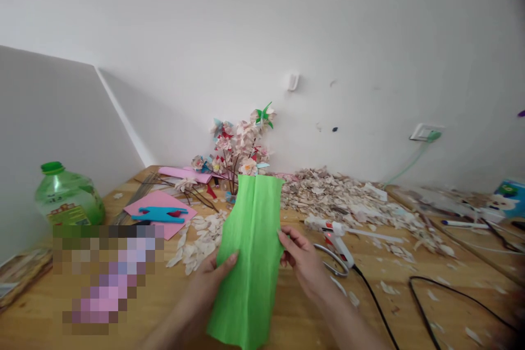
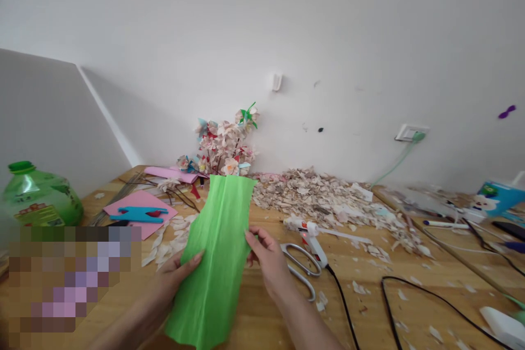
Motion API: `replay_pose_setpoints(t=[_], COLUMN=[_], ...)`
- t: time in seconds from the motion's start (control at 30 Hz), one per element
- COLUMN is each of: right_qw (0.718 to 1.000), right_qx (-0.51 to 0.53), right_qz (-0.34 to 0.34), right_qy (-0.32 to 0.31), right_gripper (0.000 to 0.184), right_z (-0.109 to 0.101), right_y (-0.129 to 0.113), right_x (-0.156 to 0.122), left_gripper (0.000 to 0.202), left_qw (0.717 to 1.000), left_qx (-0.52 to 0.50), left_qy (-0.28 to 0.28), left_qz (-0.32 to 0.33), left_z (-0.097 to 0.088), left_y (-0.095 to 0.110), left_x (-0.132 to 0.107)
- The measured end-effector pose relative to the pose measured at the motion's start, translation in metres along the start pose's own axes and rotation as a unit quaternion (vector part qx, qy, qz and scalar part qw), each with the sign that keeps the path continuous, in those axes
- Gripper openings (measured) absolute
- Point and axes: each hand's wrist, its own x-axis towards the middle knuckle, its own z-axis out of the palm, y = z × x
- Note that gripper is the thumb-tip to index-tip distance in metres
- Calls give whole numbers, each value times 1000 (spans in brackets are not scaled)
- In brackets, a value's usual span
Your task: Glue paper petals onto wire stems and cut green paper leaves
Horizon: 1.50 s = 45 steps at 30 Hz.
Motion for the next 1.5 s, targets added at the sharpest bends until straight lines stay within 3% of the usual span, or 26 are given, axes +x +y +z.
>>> replay_pose_setpoints(t=[0.13, 0.27, 0.4, 0.53, 0.67, 0.97, 1.1, 1.2, 1.5], right_qw=[999, 997, 998, 997, 996, 998, 998, 997, 997], right_qx=[35, 55, 60, 67, 63, 23, 8, 12, 36], right_qz=[4, 8, 5, -8, -18, -34, -56, -64, -54], right_qy=[-35, -50, -36, -26, -65, -41, 8, 35, 39], right_gripper=[30, 27, 27, 29, 32, 30, 28, 29, 27], right_z=[6, 9, 9, 7, 9, 8, 2, 0, -11], right_y=[-2, -3, -1, 3, 7, 12, 11, 9, 9], right_x=[-2, -1, -1, -2, -5, -2, 0, -1, 2], left_gripper=[36, 34, 40, 38, 40, 46, 40, 40, 37], left_qw=[995, 982, 978, 976, 975, 985, 989, 989, 990], left_qx=[84, 147, 182, 176, 166, 156, 139, 136, 125], left_qy=[49, 62, 24, 47, 59, 32, 24, 18, 31], left_qz=[19, 105, 100, 116, 136, 69, 46, 52, 63], left_z=[15, 26, 25, 19, 18, 13, 8, 7, 0], left_y=[8, 9, 2, -7, -14, -16, -16, -15, -11], left_x=[4, 6, 11, 18, 23, 23, 25, 26, 29])
